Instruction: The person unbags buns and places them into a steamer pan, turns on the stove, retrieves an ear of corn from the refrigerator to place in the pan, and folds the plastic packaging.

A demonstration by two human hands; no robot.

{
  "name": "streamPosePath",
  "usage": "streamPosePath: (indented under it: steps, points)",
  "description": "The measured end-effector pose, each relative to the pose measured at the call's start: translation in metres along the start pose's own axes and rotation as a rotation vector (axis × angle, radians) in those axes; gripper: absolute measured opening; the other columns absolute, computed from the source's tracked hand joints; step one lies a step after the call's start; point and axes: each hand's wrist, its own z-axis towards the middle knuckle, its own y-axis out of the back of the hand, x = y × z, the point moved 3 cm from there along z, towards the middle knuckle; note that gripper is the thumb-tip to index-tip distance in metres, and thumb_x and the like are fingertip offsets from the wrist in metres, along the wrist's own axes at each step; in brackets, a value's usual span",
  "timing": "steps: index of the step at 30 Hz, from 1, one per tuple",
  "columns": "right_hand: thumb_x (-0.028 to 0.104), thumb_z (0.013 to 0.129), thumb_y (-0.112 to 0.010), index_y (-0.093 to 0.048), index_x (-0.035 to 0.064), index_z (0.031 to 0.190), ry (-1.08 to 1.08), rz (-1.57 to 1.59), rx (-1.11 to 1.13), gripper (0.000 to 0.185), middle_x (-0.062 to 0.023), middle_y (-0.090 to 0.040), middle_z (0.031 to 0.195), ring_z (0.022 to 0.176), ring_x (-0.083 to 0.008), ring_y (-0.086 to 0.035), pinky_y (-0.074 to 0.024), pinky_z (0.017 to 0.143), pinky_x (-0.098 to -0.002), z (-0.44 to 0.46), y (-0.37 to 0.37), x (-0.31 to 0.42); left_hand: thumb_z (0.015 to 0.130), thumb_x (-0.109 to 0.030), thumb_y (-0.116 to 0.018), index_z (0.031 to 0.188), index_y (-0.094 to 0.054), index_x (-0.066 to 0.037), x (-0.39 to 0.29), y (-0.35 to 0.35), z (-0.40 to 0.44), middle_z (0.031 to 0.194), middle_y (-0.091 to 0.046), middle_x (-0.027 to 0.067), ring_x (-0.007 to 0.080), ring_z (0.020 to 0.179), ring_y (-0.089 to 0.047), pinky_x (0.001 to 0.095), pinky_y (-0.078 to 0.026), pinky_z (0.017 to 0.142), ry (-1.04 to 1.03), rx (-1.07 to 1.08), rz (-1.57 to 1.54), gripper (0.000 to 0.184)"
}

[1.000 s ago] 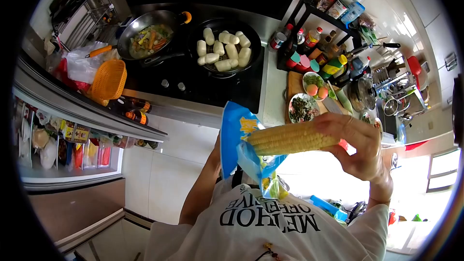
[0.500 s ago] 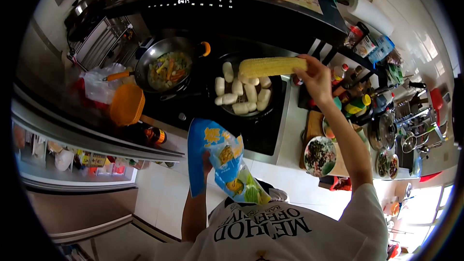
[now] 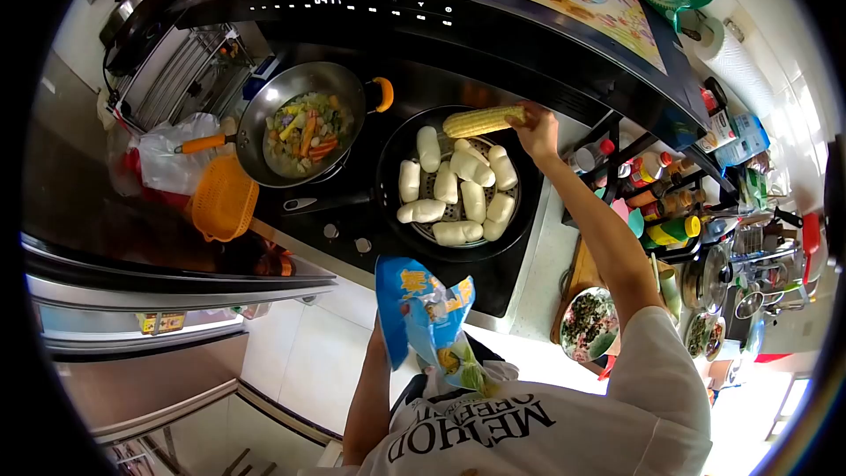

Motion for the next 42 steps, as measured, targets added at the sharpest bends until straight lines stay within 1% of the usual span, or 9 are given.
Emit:
streamPosePath:
  steps: [7, 11, 15, 18, 21, 25, 32, 35, 42]
  points:
    - [0.008, 0.088, -0.070, -0.068, -0.0001, 0.105, -0.661, 0.462, 0.258, 0.020, -0.0088, -0.070, 0.093, 0.082, -0.0167, -0.068, -0.0606, 0.069, -0.0265, 0.000, -0.057, -0.022, 0.094, -0.037, -0.059, 0.139, -0.045, -0.006, 0.001, -0.005, 0.006, 0.131, -0.056, 0.0139, 0.0277, 0.118, -0.058, 0.0415, -0.048, 0.100, 0.004, 0.001, 0.004, 0.056]
    - [0.009, 0.083, -0.072, -0.069, -0.0021, 0.097, -0.064, -0.402, 0.367, 0.019, -0.0160, -0.069, 0.097, 0.072, -0.0331, -0.068, -0.0569, 0.067, -0.0384, 0.000, -0.044, 0.006, 0.095, -0.037, -0.058, 0.139, -0.045, -0.006, -0.007, -0.004, 0.005, 0.130, -0.057, 0.0138, 0.0275, 0.117, -0.058, 0.0412, -0.048, 0.100, -0.012, -0.006, 0.000, 0.056]
    - [0.023, 0.084, -0.071, -0.071, 0.0053, 0.091, 0.464, -0.342, 0.056, 0.019, -0.0130, -0.070, 0.086, 0.077, -0.0352, -0.067, -0.0532, 0.068, -0.0430, 0.000, -0.045, 0.003, 0.095, -0.037, -0.058, 0.139, -0.045, -0.006, -0.014, -0.002, 0.004, 0.130, -0.057, 0.0137, 0.0273, 0.117, -0.058, 0.0409, -0.049, 0.100, -0.036, -0.014, -0.004, 0.055]
    - [0.032, 0.085, -0.069, -0.071, 0.0078, 0.093, 0.423, -0.407, 0.127, 0.026, -0.0129, -0.071, 0.088, 0.087, -0.0324, -0.067, -0.0541, 0.076, -0.0399, -0.010, -0.036, 0.016, 0.095, -0.037, -0.058, 0.139, -0.045, -0.006, -0.018, -0.002, 0.005, 0.130, -0.057, 0.0136, 0.0271, 0.117, -0.058, 0.0407, -0.049, 0.100, -0.045, -0.016, -0.003, 0.055]
    - [0.035, 0.086, -0.067, -0.071, 0.0089, 0.097, -0.036, -0.661, 0.670, 0.029, -0.0135, -0.070, 0.099, 0.096, -0.0307, -0.066, -0.0531, 0.084, -0.0379, -0.024, -0.044, 0.038, 0.095, -0.037, -0.058, 0.139, -0.045, -0.006, -0.021, -0.002, 0.005, 0.129, -0.057, 0.0135, 0.0270, 0.116, -0.058, 0.0405, -0.049, 0.099, -0.056, -0.015, -0.007, 0.055]
    - [0.042, 0.086, -0.066, -0.069, 0.0116, 0.108, -0.089, -0.602, 0.685, 0.037, -0.0143, -0.070, 0.104, 0.100, -0.0296, -0.066, -0.0516, 0.089, -0.0404, -0.034, -0.075, 0.016, 0.095, -0.038, -0.057, 0.138, -0.045, -0.006, -0.023, -0.002, 0.006, 0.129, -0.057, 0.0134, 0.0267, 0.116, -0.059, 0.0402, -0.049, 0.099, -0.067, -0.018, -0.009, 0.055]
    - [-0.001, 0.078, -0.063, -0.069, 0.0061, 0.104, -0.018, -0.038, 1.017, 0.027, -0.0114, -0.070, 0.100, 0.095, -0.0288, -0.065, -0.0520, 0.089, -0.0345, -0.029, -0.068, 0.037, 0.095, -0.038, -0.057, 0.138, -0.046, -0.006, -0.025, -0.003, 0.004, 0.128, -0.058, 0.0133, 0.0264, 0.115, -0.059, 0.0397, -0.049, 0.099, -0.081, -0.028, -0.015, 0.054]
    - [0.009, 0.078, -0.068, -0.071, 0.0073, 0.099, 0.216, -0.306, 0.539, 0.021, -0.0100, -0.070, 0.101, 0.102, -0.0294, -0.063, -0.0516, 0.090, -0.0381, -0.023, -0.057, 0.040, 0.095, -0.038, -0.057, 0.138, -0.046, -0.006, -0.024, -0.003, 0.002, 0.128, -0.058, 0.0132, 0.0262, 0.115, -0.059, 0.0395, -0.050, 0.098, -0.091, -0.027, -0.021, 0.054]
    - [0.005, 0.076, -0.068, -0.069, 0.0027, 0.102, 0.337, -0.280, 0.489, 0.026, -0.0138, -0.068, 0.100, 0.105, -0.0317, -0.059, -0.0491, 0.089, -0.0389, -0.033, -0.041, 0.039, 0.096, -0.038, -0.056, 0.138, -0.046, -0.006, -0.030, -0.006, -0.003, 0.128, -0.058, 0.0130, 0.0258, 0.114, -0.060, 0.0390, -0.050, 0.098, -0.115, -0.031, -0.020, 0.054]
